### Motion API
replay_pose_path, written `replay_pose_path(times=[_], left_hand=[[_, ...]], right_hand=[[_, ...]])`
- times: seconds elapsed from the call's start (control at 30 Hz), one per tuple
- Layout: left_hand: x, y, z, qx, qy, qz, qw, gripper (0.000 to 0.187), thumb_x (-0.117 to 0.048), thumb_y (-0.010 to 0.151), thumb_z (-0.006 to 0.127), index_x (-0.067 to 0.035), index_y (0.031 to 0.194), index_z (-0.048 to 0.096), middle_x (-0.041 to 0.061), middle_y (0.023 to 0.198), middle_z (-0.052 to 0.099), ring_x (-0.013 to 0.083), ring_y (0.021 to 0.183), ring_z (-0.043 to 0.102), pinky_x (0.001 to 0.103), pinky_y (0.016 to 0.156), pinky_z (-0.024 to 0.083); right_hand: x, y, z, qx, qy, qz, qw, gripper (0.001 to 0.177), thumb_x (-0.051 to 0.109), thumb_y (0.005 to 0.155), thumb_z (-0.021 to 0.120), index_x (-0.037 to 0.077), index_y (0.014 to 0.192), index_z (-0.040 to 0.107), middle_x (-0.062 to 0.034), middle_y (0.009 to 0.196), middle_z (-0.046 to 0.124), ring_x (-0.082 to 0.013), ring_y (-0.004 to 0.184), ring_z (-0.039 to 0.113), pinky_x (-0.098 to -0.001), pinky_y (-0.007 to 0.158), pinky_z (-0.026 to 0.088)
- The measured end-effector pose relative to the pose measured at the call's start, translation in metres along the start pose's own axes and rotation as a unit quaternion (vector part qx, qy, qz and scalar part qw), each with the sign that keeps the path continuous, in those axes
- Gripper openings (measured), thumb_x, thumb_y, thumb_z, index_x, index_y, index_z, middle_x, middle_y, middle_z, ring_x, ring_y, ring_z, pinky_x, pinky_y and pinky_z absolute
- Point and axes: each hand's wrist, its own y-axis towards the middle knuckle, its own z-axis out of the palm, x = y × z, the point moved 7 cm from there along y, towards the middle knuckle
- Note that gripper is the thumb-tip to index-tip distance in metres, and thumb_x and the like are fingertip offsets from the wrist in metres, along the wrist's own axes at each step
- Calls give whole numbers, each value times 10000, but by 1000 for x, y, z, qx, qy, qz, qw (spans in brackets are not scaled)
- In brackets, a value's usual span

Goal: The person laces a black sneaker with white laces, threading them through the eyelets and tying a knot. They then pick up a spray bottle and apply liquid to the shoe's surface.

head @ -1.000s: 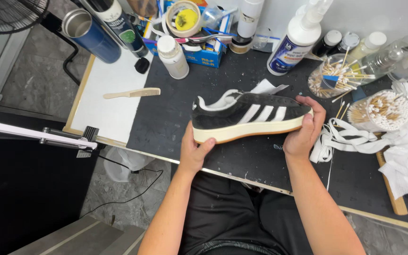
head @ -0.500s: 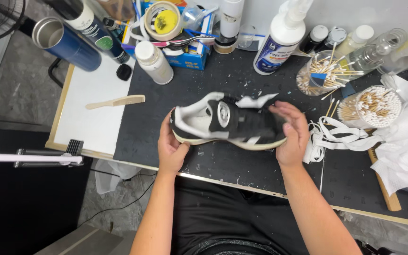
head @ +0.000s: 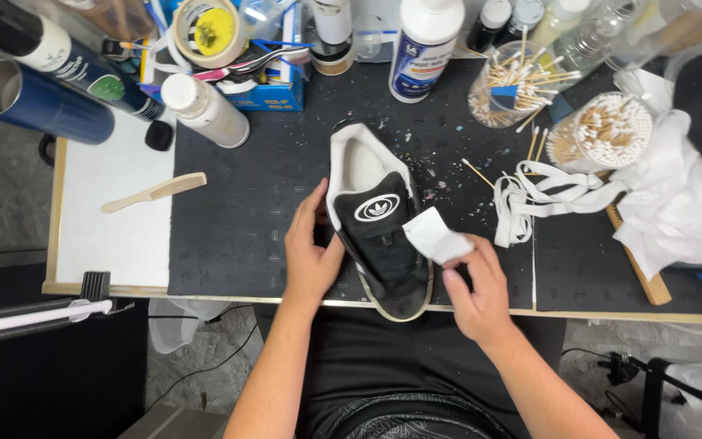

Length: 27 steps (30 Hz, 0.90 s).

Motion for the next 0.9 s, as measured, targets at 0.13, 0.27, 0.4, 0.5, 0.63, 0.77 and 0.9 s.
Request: replay_pose_path(times=[0.13,0.27,0.4,0.5,0.63,0.77,0.9], left_hand=[[9,-29,31,-35,-219,-19,975,484,-105,1046,484,49,1503,445,162,1439,601,213,1344,588,349,1182,428],[1,-56,44,-15,-245,11,969,558,-180,1054,487,77,1534,363,198,1449,561,255,1336,563,382,1190,416],[-17,-63,55,-5,-130,65,989,666,-205,1035,554,75,1553,244,240,1545,402,305,1387,478,435,1196,378],[-27,-61,67,-9,-170,29,985,693,-225,1053,533,65,1581,191,243,1572,373,332,1427,438,445,1235,330],[-79,-65,56,-71,-47,216,973,729,-232,961,609,35,1533,243,247,1579,234,375,1457,317,436,1243,277],[-98,-52,47,-68,127,218,965,507,-113,885,723,-9,1349,549,178,1361,550,362,1283,456,430,1129,345],[-108,-30,30,-60,182,215,958,266,-47,864,782,-99,1118,722,27,1046,738,258,1021,616,414,936,430]], right_hand=[[8,-5,2,24,-45,-50,997,428,40,838,674,-48,1248,587,-201,1314,560,-293,1162,600,-366,993,489],[-2,-5,6,30,24,-24,999,616,59,809,690,-33,1381,479,-206,1421,475,-278,1129,601,-371,992,503],[9,-6,10,-2,24,-60,998,636,70,852,710,6,1430,452,-204,1476,402,-338,1279,550,-416,1105,468],[28,-2,18,-33,-49,-71,996,573,91,862,721,26,1387,500,-219,1496,366,-357,1323,476,-451,1153,403],[52,12,21,-29,-130,-85,987,426,92,906,696,65,1324,617,-231,1533,356,-388,1346,404,-478,1162,337],[57,23,10,-7,-128,-101,987,350,41,952,637,91,1295,679,-207,1534,392,-363,1343,442,-467,1167,358],[41,25,3,-32,-57,-78,995,404,49,960,660,35,1352,566,-188,1497,449,-319,1309,510,-403,1134,434]])
